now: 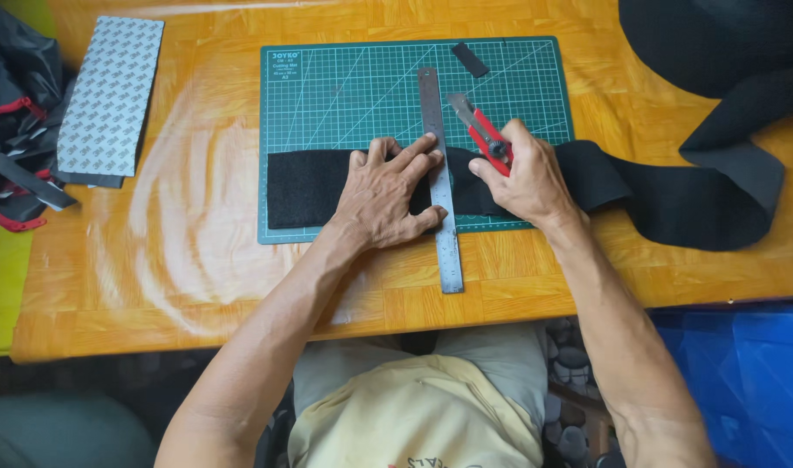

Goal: The person uses a metal ruler and a red utility knife to cut a long strip of black fabric on a green cutting mat. They repeatedly align the ruler and slice along its edge to create straight cuts, separating the fabric into smaller rectangular pieces.

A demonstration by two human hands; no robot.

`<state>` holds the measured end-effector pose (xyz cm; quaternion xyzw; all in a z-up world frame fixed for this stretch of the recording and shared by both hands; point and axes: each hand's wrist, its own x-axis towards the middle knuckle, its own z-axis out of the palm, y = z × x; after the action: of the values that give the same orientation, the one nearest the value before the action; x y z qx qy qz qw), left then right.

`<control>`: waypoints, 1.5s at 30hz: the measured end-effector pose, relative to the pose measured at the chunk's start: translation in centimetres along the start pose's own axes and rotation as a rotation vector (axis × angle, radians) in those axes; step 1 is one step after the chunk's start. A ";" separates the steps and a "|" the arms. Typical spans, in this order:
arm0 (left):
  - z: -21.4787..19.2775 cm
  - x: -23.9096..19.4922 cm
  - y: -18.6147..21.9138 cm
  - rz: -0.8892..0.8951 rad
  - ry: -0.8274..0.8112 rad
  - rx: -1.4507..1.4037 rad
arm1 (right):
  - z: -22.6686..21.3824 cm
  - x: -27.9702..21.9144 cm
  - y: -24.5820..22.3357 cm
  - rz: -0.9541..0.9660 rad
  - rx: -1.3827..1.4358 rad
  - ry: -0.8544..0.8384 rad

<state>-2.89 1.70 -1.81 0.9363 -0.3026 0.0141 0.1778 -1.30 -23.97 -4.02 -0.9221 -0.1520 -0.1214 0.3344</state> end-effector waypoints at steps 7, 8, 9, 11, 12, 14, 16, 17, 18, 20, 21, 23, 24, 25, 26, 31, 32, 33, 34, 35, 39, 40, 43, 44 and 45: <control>-0.4 0.1 0.3 -0.007 -0.009 0.008 | -1.5 2.6 0.0 -0.015 -0.013 -0.097; -0.4 0.2 0.2 -0.007 -0.005 0.012 | -1.6 3.0 0.4 -0.069 -0.046 -0.103; -0.3 0.1 0.1 -0.012 -0.001 0.014 | -1.6 3.4 0.8 -0.126 -0.079 -0.114; -0.4 0.1 0.3 -0.015 -0.001 0.007 | -1.3 3.9 1.5 -0.132 -0.051 -0.117; -0.5 0.1 0.4 -0.017 -0.002 0.000 | -1.1 4.2 1.9 -0.138 -0.024 -0.119; -0.6 0.1 0.3 -0.023 -0.013 -0.002 | -0.9 3.5 1.3 -0.140 -0.104 -0.032; -0.3 0.1 0.3 -0.028 -0.025 -0.013 | -1.9 1.9 -1.8 -0.137 -0.190 0.049; -0.3 0.1 0.2 -0.023 -0.021 -0.015 | -3.0 0.8 -4.8 0.035 -0.081 0.138; -0.3 0.1 0.2 -0.019 -0.017 -0.017 | -4.1 -0.3 -7.9 0.207 0.027 0.227; -0.4 0.2 0.2 -0.010 -0.011 -0.016 | -3.2 -2.5 -9.1 0.292 0.070 0.192; -0.4 0.1 0.3 -0.002 -0.006 -0.022 | -2.8 -3.8 -9.9 0.377 0.109 0.150; -0.1 0.2 0.1 0.008 -0.005 -0.029 | -1.5 -4.7 -12.2 0.402 0.165 0.058; 0.0 0.2 -0.1 0.012 0.004 -0.037 | -0.9 -5.1 -13.4 0.417 0.221 -0.039; 0.1 0.1 -0.1 0.014 0.000 -0.040 | 0.0 -5.1 -13.0 0.422 0.220 -0.039; 0.2 0.0 -0.1 0.014 0.014 -0.039 | 0.9 -5.2 -12.7 0.360 0.151 -0.022; 0.6 0.2 -0.4 0.002 0.030 -0.041 | 2.9 -5.2 -11.6 0.297 -0.015 0.049; 0.8 0.2 -0.5 -0.002 0.030 -0.034 | 3.1 -5.1 -11.3 0.311 -0.034 0.011; 1.0 0.2 -0.5 -0.003 0.028 -0.029 | 3.3 -5.2 -11.1 0.329 -0.055 -0.025; 1.0 0.1 -0.5 -0.004 0.029 -0.032 | 3.5 -5.2 -11.2 0.329 -0.057 -0.027; 1.0 0.2 -0.5 -0.002 0.032 -0.028 | 3.7 -5.2 -11.2 0.335 -0.064 -0.051; 0.9 0.3 -0.4 -0.001 0.030 -0.010 | 2.7 -5.2 -12.6 0.340 -0.198 -0.115; 0.8 0.3 -0.5 -0.005 0.030 -0.011 | 2.4 -4.7 -12.9 0.338 -0.197 -0.118; 0.9 0.2 -0.4 0.012 0.054 -0.013 | 2.3 -4.0 -13.2 0.337 -0.323 -0.179; 0.9 0.3 -0.3 0.016 0.072 0.004 | 2.8 -3.9 -12.9 0.342 -0.377 -0.196; 0.9 0.1 -0.2 0.018 0.085 0.020 | 3.4 -4.0 -12.6 0.351 -0.428 -0.218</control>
<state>-2.74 1.51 -2.73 0.9337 -0.3031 0.0584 0.1812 -9.12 -13.33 -0.56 -0.9915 0.0038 0.0087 0.1298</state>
